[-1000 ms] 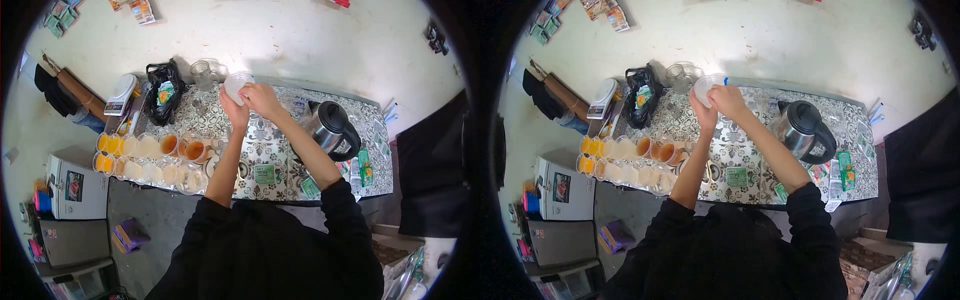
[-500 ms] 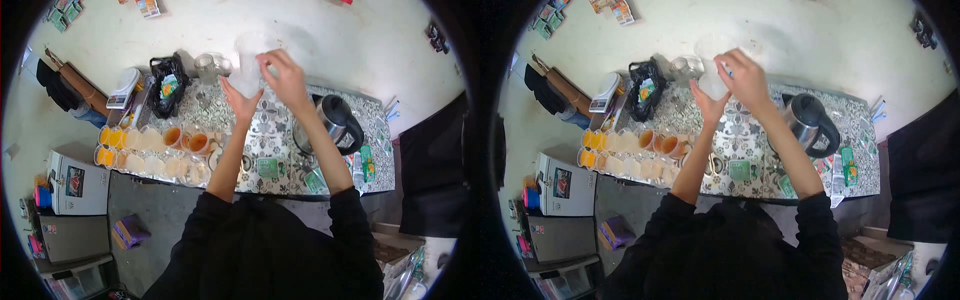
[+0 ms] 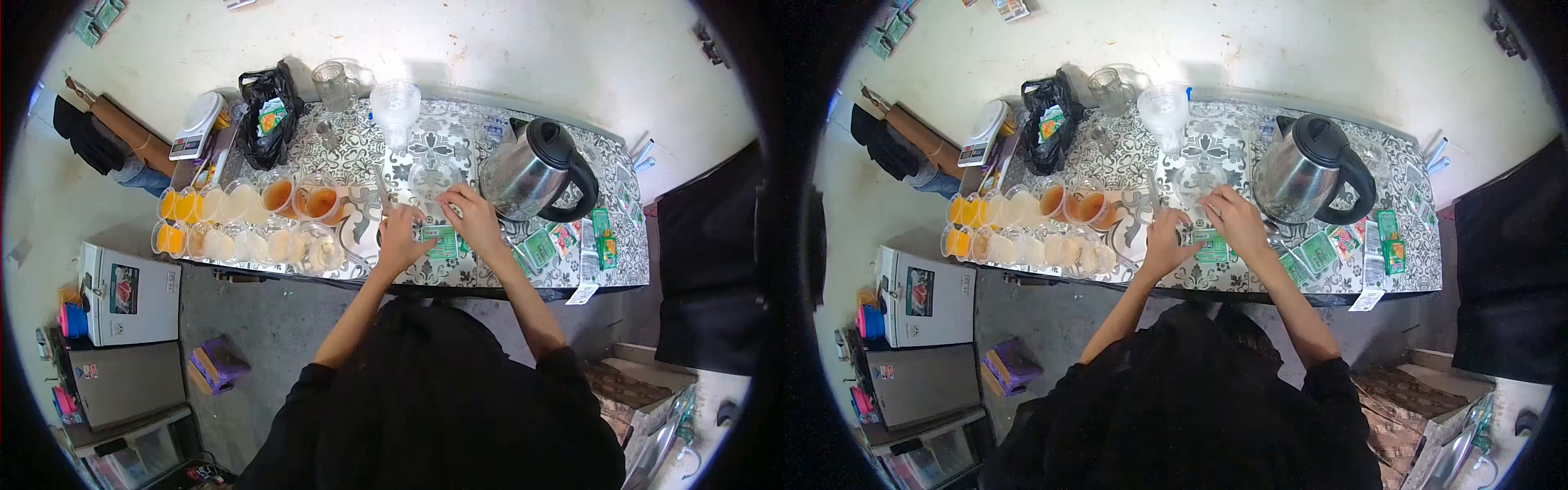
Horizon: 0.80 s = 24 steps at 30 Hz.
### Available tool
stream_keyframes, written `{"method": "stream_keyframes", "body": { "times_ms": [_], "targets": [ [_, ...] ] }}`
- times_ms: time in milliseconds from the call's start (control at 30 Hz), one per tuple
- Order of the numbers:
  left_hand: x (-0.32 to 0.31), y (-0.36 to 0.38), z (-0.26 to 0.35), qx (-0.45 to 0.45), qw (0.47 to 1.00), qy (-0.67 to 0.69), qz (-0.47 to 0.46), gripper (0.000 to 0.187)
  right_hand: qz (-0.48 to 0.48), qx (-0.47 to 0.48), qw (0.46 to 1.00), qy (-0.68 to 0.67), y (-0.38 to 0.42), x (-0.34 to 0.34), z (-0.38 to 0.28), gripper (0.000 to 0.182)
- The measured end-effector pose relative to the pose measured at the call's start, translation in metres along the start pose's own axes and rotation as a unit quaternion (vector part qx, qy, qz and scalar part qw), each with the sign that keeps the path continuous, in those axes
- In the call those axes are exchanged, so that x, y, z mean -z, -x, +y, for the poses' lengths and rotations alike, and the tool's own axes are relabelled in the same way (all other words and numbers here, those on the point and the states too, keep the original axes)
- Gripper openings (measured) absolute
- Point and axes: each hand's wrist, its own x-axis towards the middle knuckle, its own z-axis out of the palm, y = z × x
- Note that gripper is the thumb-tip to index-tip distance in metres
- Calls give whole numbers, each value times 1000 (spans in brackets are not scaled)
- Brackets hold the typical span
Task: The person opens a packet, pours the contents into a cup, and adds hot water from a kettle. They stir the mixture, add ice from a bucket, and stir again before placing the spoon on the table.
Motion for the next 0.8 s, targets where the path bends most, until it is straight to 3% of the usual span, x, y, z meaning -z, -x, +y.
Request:
{"method": "stream_keyframes", "body": {
  "times_ms": [67, 100, 167, 300, 333, 467, 567, 767, 800],
  "targets": [
    [13, 4, 14, -34, 980, -69, -182, 53, -14, -9, 1000, 11, 5, -4, 6, 17],
    [11, 6, 13, -33, 980, -70, -183, 53, -15, -9, 1000, 10, 6, -2, 3, 17],
    [6, 13, 8, -184, 960, -141, -156, 52, 2, -13, 1000, 6, 6, 5, -4, 23],
    [-2, 10, -7, -257, 939, -136, -185, 40, 56, -42, 997, 35, 22, 27, -16, 25],
    [1, 9, -2, -241, 940, -145, -194, 29, 29, -76, 997, -6, 31, 32, -15, 25],
    [-4, 9, -13, -293, 931, -134, -173, 21, -56, -135, 988, -47, 76, 25, 13, 25],
    [-4, 8, -10, -321, 933, -101, -126, 13, -39, -102, 991, -73, 90, 13, 19, 27],
    [20, -12, 41, -242, 964, 8, -107, 12, -2, -188, 974, -130, 93, -7, 19, 43],
    [24, -17, 52, -229, 967, 30, -104, 12, 6, -231, 934, -274, 96, -18, 27, 41]
  ]
}}
